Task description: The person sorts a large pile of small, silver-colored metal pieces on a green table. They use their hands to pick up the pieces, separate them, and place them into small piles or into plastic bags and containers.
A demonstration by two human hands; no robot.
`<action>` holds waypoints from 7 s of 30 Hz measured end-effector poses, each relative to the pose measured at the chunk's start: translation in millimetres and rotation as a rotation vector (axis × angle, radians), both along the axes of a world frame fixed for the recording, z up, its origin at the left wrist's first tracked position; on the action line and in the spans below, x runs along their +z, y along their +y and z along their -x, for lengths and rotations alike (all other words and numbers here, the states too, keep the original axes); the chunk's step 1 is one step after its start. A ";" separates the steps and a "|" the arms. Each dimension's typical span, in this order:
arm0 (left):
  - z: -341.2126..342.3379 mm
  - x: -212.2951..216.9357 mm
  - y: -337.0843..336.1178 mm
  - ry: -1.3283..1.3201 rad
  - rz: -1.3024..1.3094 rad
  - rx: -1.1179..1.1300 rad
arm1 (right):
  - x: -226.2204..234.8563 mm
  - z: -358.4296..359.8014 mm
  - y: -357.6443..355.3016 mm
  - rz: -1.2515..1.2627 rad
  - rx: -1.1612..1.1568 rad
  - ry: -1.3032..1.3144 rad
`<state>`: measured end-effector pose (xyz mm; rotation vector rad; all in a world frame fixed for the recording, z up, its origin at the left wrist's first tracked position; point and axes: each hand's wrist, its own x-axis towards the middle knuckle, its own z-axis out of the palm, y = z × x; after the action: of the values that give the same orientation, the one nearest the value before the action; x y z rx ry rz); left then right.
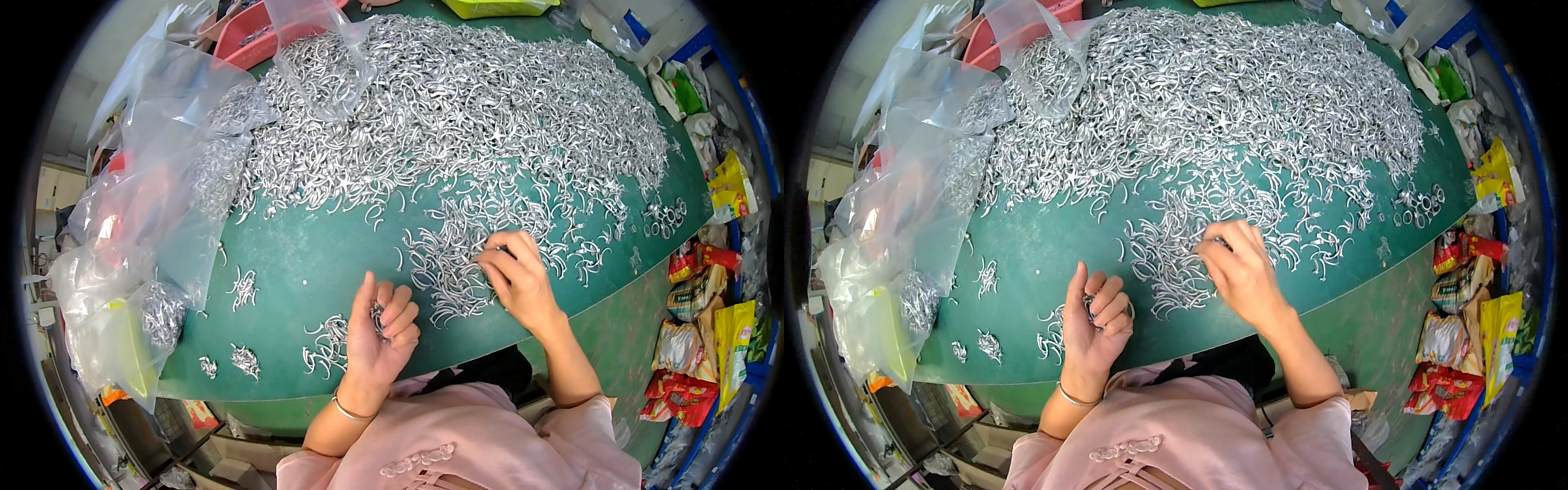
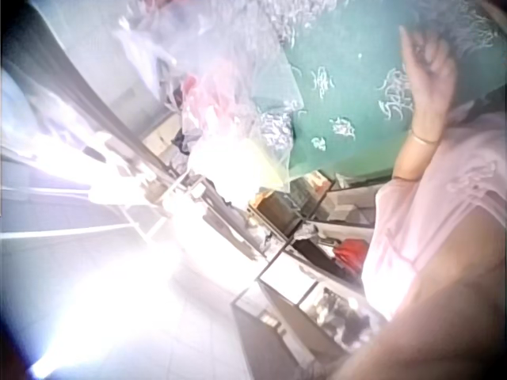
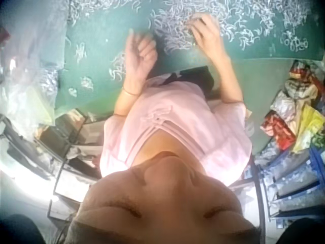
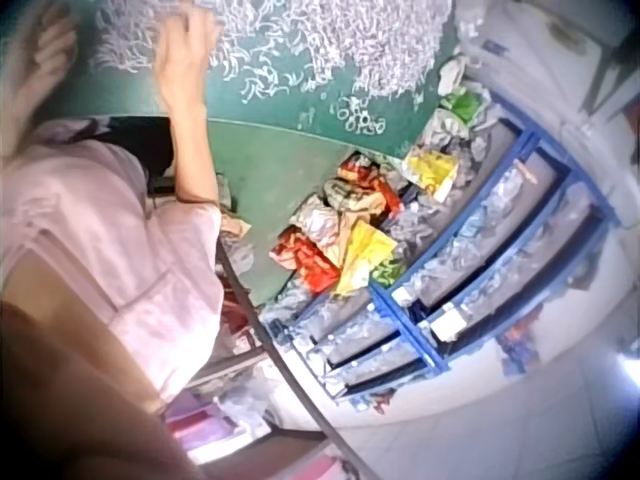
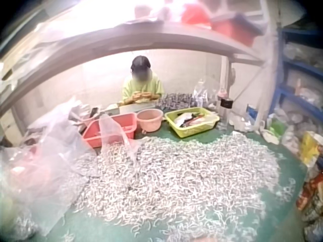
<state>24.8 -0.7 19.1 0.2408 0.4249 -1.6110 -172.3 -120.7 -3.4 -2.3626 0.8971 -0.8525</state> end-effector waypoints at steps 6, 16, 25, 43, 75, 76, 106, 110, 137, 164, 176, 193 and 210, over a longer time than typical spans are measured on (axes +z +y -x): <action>-2.9 -3.1 3.2 0.044 -0.025 0.041 | 1.1 24.6 -20.4 -0.483 -0.254 -0.409; -1.6 -4.7 0.7 0.058 -0.039 0.051 | 17.6 34.5 -6.4 -0.186 -0.273 0.103; 3.3 -2.9 -2.1 0.014 -0.074 0.048 | 7.5 -30.1 43.3 -0.111 -0.010 0.167; 6.3 -5.1 -1.6 0.044 -0.056 0.006 | 14.4 10.6 -53.5 0.167 -0.418 0.205; 31.4 -1.5 -22.6 -0.240 -0.121 -0.232 | 48.4 7.2 -43.7 -0.290 0.018 -0.097; 29.4 -6.8 -17.9 -0.199 -0.088 -0.231 | 42.4 13.3 -67.2 -0.126 -0.148 0.009; 23.9 -10.4 -12.3 -0.100 -0.060 -0.196 | 51.6 34.2 -19.9 -0.363 0.205 0.245; 23.8 -12.9 -11.5 -0.130 -0.026 -0.228 | 38.9 30.2 -53.1 -0.279 -0.159 0.013; 31.2 -21.2 -10.6 -0.121 0.050 -0.301 | 27.5 -9.0 -32.5 -0.027 -0.134 0.295; 32.0 7.3 -21.8 -0.377 -0.081 -0.290 | 33.4 12.5 -32.9 0.053 -0.270 0.376; 35.8 0.4 -19.1 -0.352 -0.154 -0.258 | 50.6 -3.8 -19.9 -0.324 0.042 0.071; 28.3 4.9 -18.3 -0.342 -0.205 -0.335 | 36.3 -4.8 -26.4 -0.242 -0.207 0.043; 29.7 21.0 -25.8 -0.344 -0.263 -0.297 | 21.8 -28.6 -48.5 -0.033 -0.214 0.103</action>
<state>-5.0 -26.5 40.1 0.7991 0.3432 -1.7571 -143.7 -169.2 18.5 -2.3292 1.2134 -0.7950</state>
